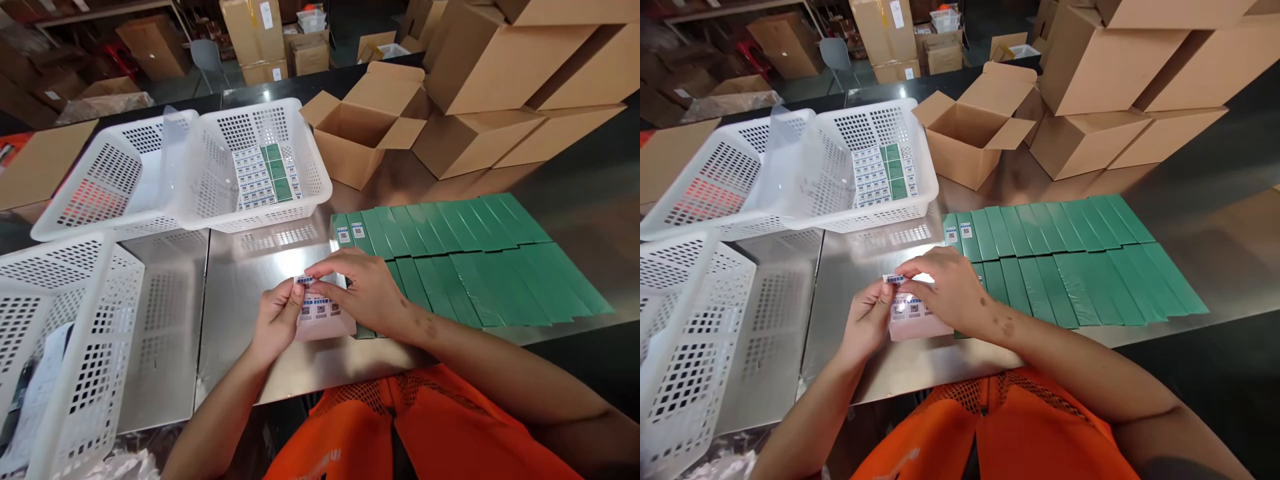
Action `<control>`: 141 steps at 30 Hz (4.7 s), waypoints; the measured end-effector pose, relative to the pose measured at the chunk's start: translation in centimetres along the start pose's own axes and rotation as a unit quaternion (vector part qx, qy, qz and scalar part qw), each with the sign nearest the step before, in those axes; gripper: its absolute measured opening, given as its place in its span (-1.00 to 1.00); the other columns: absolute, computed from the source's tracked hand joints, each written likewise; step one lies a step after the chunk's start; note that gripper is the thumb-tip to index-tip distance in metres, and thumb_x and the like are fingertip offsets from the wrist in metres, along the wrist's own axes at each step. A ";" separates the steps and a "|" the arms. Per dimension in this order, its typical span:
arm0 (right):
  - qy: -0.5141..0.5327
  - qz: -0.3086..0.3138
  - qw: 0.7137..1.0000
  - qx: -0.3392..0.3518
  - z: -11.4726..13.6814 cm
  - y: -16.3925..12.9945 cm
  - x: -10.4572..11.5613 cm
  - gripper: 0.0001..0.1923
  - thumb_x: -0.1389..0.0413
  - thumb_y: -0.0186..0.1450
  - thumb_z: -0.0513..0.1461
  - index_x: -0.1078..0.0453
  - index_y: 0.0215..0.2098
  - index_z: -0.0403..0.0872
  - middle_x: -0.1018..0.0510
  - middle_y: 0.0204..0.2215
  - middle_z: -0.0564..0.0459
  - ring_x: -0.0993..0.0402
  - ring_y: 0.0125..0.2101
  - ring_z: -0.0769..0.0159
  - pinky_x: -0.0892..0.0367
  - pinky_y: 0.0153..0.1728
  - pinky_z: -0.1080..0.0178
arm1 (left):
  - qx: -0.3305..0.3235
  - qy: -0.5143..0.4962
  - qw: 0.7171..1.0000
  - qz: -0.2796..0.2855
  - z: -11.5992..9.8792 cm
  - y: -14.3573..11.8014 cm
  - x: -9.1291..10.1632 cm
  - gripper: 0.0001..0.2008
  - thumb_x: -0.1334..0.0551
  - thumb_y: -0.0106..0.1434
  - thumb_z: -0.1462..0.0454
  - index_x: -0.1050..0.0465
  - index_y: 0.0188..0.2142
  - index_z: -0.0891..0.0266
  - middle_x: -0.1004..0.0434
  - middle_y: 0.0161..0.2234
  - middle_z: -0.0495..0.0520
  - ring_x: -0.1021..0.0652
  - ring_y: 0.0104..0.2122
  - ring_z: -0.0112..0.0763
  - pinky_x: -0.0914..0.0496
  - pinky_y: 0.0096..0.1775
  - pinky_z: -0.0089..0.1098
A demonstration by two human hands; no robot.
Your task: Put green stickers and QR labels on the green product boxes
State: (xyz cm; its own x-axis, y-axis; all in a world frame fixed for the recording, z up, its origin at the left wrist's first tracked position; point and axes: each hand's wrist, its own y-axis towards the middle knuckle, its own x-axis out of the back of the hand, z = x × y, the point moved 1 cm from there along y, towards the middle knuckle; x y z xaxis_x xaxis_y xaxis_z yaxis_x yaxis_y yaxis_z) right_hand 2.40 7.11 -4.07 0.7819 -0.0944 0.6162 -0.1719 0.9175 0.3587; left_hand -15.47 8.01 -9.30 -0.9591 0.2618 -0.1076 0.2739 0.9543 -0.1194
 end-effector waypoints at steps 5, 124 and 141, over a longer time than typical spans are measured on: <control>-0.127 -0.043 0.979 0.154 -0.6 -1.4 -0.9 -0.77 -0.07 0.39 -0.32 -0.54 -0.29 0.08 -0.68 -0.16 0.12 -0.51 -0.05 0.16 -0.27 -0.07 0.07 | 0.055 -0.132 0.989 0.041 0.1 0.5 -0.4 -0.46 -0.30 0.14 -0.21 -0.59 -0.45 0.26 -0.45 -0.55 0.03 -0.41 -0.54 -0.38 -0.27 -0.47 -0.40; 0.207 0.040 0.922 -0.326 -8.8 -8.4 11.8 -0.80 -0.28 0.19 -0.13 -0.48 -0.26 -0.03 -0.47 -0.57 0.18 -0.37 -0.56 0.40 -0.27 -0.50 0.30 | 0.078 0.236 0.969 -0.019 0.9 -8.5 -10.9 -0.49 -0.11 0.37 -0.07 -0.14 -0.56 0.20 -0.07 -0.63 -0.10 -0.17 -0.59 -0.50 0.02 -0.53 -0.41; -0.018 0.127 0.937 -0.324 -8.4 -7.7 10.6 -0.65 -0.31 0.17 -0.01 -0.41 -0.18 0.01 -0.40 -0.59 0.19 -0.36 -0.53 0.29 -0.17 -0.50 0.26 | 0.075 0.250 0.965 0.023 1.2 -7.5 -11.8 -0.49 -0.06 0.40 -0.06 -0.05 -0.56 0.17 -0.07 -0.65 -0.11 -0.15 -0.62 -0.50 0.03 -0.56 -0.42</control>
State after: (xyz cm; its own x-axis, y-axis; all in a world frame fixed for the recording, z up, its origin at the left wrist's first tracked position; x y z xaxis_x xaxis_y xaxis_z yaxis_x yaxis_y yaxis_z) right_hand 17.00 2.30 -6.17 0.7419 0.1564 0.6520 0.0593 0.9533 -0.2962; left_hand -6.12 -2.42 -8.35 -0.8497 0.3763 0.3694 0.2885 0.9181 -0.2717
